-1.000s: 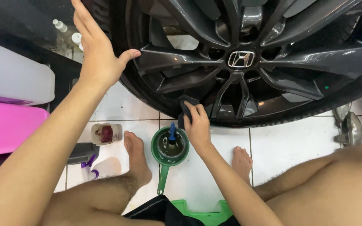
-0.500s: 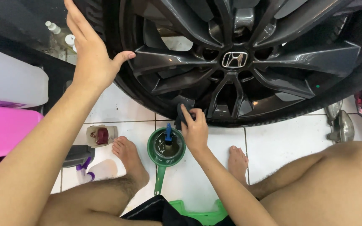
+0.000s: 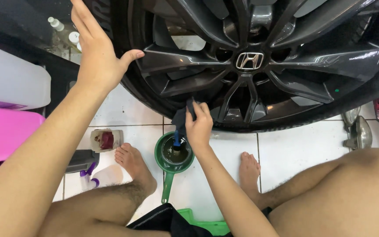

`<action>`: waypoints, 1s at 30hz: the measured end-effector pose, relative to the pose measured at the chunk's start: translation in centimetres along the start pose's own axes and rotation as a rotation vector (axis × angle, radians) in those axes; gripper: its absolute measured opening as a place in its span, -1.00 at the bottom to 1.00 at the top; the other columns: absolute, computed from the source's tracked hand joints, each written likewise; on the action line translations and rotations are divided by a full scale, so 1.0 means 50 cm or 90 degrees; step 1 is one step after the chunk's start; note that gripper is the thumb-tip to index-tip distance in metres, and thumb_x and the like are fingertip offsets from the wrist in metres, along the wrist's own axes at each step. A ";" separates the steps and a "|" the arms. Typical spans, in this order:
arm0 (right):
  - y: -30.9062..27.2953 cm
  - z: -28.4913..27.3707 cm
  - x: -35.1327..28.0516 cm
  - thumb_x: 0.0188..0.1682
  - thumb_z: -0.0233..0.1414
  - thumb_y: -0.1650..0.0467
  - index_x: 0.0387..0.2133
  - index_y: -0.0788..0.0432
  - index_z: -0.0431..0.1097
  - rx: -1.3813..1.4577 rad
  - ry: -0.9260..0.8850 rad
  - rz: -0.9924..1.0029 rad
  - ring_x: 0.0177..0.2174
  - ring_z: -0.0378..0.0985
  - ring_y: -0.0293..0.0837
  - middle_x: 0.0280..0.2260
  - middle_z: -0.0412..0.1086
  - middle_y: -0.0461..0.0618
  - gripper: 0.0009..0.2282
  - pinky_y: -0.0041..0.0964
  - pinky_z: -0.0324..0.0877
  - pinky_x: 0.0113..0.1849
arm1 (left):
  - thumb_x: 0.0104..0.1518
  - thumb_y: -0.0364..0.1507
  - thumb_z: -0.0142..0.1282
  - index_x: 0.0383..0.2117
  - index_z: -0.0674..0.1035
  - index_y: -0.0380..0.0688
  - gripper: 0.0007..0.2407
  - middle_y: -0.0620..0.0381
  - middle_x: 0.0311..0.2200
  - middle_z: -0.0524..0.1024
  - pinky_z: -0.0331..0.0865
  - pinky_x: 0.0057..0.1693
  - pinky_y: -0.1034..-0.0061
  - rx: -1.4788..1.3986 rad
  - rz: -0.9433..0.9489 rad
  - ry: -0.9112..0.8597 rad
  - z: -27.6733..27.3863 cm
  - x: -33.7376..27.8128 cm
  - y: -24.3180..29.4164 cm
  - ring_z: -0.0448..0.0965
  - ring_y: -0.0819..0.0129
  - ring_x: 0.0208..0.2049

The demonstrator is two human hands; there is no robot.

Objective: The person sits on a low stool and wipes a black Honda car wheel with a dark cloth. They repeatedly dip the cloth into a green bucket of liquid and clean the spokes and rim of the wheel.

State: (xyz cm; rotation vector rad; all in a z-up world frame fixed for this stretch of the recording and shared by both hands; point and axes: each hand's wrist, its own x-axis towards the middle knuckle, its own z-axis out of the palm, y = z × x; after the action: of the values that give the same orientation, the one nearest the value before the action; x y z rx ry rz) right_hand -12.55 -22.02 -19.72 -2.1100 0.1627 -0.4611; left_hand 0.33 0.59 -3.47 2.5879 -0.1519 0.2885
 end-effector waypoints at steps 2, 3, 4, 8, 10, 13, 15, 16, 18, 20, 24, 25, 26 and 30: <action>0.000 -0.009 -0.001 0.06 0.05 0.48 -0.13 0.26 0.49 0.009 -0.036 -0.036 -0.34 0.51 -0.02 -0.33 0.31 -0.01 -0.84 -0.22 0.41 -0.23 | 0.36 -0.25 0.69 0.40 -0.49 -0.07 0.18 -0.25 0.52 -0.33 0.14 0.56 0.06 0.002 0.003 -0.004 0.000 0.003 0.006 0.13 -0.44 0.52; 0.004 -0.023 -0.007 0.03 0.04 0.48 0.00 0.19 0.45 -0.054 -0.102 -0.013 -0.32 0.54 0.09 -0.25 0.32 0.02 -0.74 -0.08 0.45 -0.23 | 0.36 -0.26 0.67 0.41 -0.43 -0.13 0.13 -0.25 0.50 -0.35 0.15 0.54 0.03 0.003 -0.008 -0.015 -0.002 0.002 0.011 0.11 -0.48 0.52; 0.005 -0.029 -0.005 0.00 0.03 0.48 0.13 0.12 0.41 -0.113 -0.168 0.003 -0.30 0.57 0.20 -0.17 0.33 0.04 -0.63 0.06 0.49 -0.24 | 0.36 -0.26 0.66 0.41 -0.36 -0.18 0.09 -0.25 0.48 -0.38 0.16 0.52 -0.01 0.006 -0.020 -0.019 -0.010 0.006 0.014 0.10 -0.52 0.51; 0.032 -0.052 -0.006 -0.04 0.08 0.41 0.12 -0.07 0.44 -0.229 -0.140 0.036 -0.53 0.52 0.20 -0.47 0.43 0.05 -0.60 0.06 0.43 -0.46 | 0.30 -0.25 0.71 0.39 -0.48 -0.09 0.20 -0.28 0.51 -0.29 0.12 0.55 0.12 -0.005 -0.001 0.006 -0.006 0.004 0.009 0.10 -0.40 0.53; 0.021 -0.055 0.016 0.02 -0.01 0.45 0.06 0.12 0.47 -0.158 -0.088 0.057 -0.44 0.59 0.12 -0.43 0.55 0.09 -0.67 -0.02 0.46 -0.37 | 0.30 -0.29 0.67 0.40 -0.27 -0.23 0.05 -0.27 0.45 -0.29 0.28 0.46 0.05 0.003 0.005 0.002 -0.014 0.003 0.021 0.12 -0.48 0.50; -0.029 -0.040 0.035 0.07 0.00 0.33 -0.24 0.11 0.61 0.014 -0.029 0.176 -0.74 -0.01 -0.33 -0.82 -0.03 -0.19 -0.79 -0.28 0.14 -0.56 | 0.30 -0.27 0.67 0.39 -0.25 -0.26 0.05 -0.28 0.44 -0.29 0.33 0.40 -0.04 0.007 -0.007 -0.008 -0.016 0.004 0.026 0.19 -0.56 0.43; -0.014 -0.032 0.016 0.08 0.03 0.36 -0.17 0.15 0.59 0.048 -0.053 0.129 -0.74 0.01 -0.37 -0.78 0.04 -0.22 -0.80 -0.32 0.13 -0.58 | 0.33 -0.25 0.68 0.40 -0.37 -0.18 0.11 -0.29 0.47 -0.30 0.27 0.46 0.02 0.010 0.002 -0.004 -0.007 -0.002 0.010 0.15 -0.51 0.47; -0.007 -0.028 0.008 0.08 0.07 0.39 -0.11 0.19 0.58 0.079 -0.077 0.083 -0.74 0.03 -0.42 -0.74 0.11 -0.26 -0.79 -0.36 0.12 -0.60 | 0.36 -0.23 0.68 0.40 -0.48 -0.10 0.17 -0.30 0.51 -0.31 0.22 0.52 0.08 0.009 0.010 -0.002 -0.002 -0.001 0.003 0.10 -0.46 0.52; -0.001 -0.044 0.001 0.04 0.04 0.42 -0.07 0.19 0.55 0.013 -0.099 0.087 -0.71 0.26 -0.22 -0.69 0.29 -0.07 -0.76 -0.25 0.25 -0.54 | 0.35 -0.22 0.68 0.40 -0.49 -0.09 0.18 -0.30 0.51 -0.32 0.24 0.50 0.08 0.008 0.006 -0.003 -0.005 0.002 0.005 0.14 -0.47 0.50; 0.012 -0.053 -0.003 0.00 0.00 0.45 -0.03 0.18 0.53 -0.055 -0.127 0.086 -0.69 0.49 -0.02 -0.65 0.48 0.12 -0.72 -0.15 0.39 -0.48 | 0.35 -0.22 0.68 0.39 -0.51 -0.07 0.19 -0.29 0.52 -0.32 0.26 0.49 0.08 0.005 -0.005 0.002 -0.006 0.001 0.008 0.17 -0.47 0.49; -0.001 -0.038 0.014 0.02 -0.02 0.41 -0.03 0.19 0.54 -0.060 -0.039 0.162 -0.74 0.34 -0.11 -0.72 0.41 0.01 -0.70 -0.18 0.34 -0.52 | 0.28 -0.22 0.69 0.39 -0.49 -0.06 0.19 -0.27 0.52 -0.26 0.39 0.37 0.12 0.008 -0.011 0.005 -0.009 0.003 0.012 0.12 -0.41 0.51; -0.015 -0.033 0.017 0.02 -0.05 0.40 -0.06 0.18 0.56 -0.013 -0.016 0.211 -0.76 0.22 -0.25 -0.77 0.34 -0.09 -0.70 -0.25 0.28 -0.54 | 0.28 -0.20 0.68 0.39 -0.48 -0.08 0.19 -0.27 0.52 -0.25 0.41 0.33 0.11 0.020 -0.018 0.000 -0.008 0.001 0.013 0.15 -0.41 0.49; -0.026 -0.029 0.021 0.02 -0.05 0.40 -0.06 0.18 0.56 -0.012 -0.014 0.211 -0.76 0.22 -0.25 -0.77 0.34 -0.09 -0.70 -0.25 0.28 -0.54 | 0.28 -0.20 0.68 0.39 -0.48 -0.08 0.19 -0.27 0.52 -0.25 0.41 0.33 0.11 0.020 -0.017 0.000 -0.007 0.001 0.011 0.15 -0.41 0.49; -0.002 -0.009 0.005 0.04 0.05 0.41 -0.24 0.18 0.49 0.090 -0.062 0.095 -0.40 0.30 -0.18 -0.42 0.27 -0.08 -0.88 -0.33 0.31 -0.31 | 0.30 -0.24 0.70 0.40 -0.49 -0.07 0.20 -0.27 0.52 -0.28 0.23 0.51 0.10 0.003 0.016 0.010 -0.004 0.001 0.002 0.08 -0.39 0.54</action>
State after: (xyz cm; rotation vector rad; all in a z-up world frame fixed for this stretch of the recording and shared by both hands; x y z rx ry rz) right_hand -12.48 -22.38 -19.33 -1.9615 0.2224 -0.2721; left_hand 0.32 0.57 -3.25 2.5895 -0.1776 0.3186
